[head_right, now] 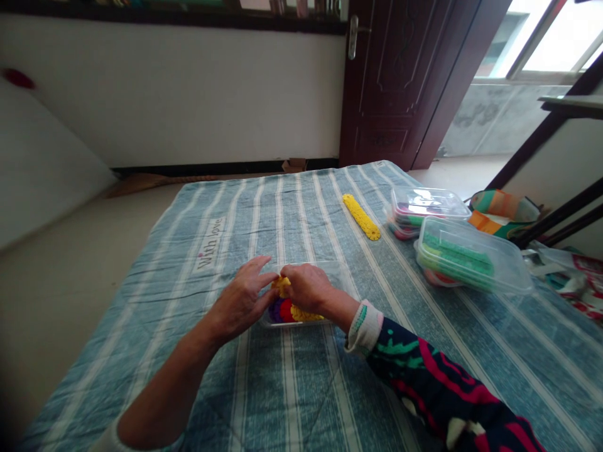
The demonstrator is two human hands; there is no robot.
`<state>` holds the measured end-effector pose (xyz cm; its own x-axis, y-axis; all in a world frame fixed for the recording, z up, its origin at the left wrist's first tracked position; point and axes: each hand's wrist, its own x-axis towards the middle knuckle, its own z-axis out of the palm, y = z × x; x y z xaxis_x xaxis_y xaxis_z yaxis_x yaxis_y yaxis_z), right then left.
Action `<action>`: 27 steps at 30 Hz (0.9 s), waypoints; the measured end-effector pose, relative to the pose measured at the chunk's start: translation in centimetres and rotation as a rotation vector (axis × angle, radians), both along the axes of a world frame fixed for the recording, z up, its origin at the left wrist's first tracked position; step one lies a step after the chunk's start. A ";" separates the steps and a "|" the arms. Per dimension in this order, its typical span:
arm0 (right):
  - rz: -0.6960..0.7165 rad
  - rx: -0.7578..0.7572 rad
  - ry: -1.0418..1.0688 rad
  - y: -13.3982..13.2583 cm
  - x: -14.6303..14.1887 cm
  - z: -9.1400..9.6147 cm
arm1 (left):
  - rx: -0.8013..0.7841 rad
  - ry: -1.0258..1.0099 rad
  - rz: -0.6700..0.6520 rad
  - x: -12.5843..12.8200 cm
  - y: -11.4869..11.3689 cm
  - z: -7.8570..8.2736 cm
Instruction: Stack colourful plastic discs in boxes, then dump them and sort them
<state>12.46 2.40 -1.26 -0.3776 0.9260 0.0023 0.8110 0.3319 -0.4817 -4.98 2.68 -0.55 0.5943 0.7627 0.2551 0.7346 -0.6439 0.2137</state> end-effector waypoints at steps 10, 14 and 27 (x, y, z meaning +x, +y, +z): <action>-0.003 0.014 -0.014 -0.1 -0.1 0.0 | 0.002 -0.024 0.011 0.1 0.1 -0.2; -0.005 0.022 0.008 0.0 0.0 -0.2 | -0.008 -0.034 0.007 0.0 0.4 -0.6; 0.013 0.086 -0.049 0.4 0.1 -0.5 | -0.033 -0.098 0.004 -0.8 1.9 -2.1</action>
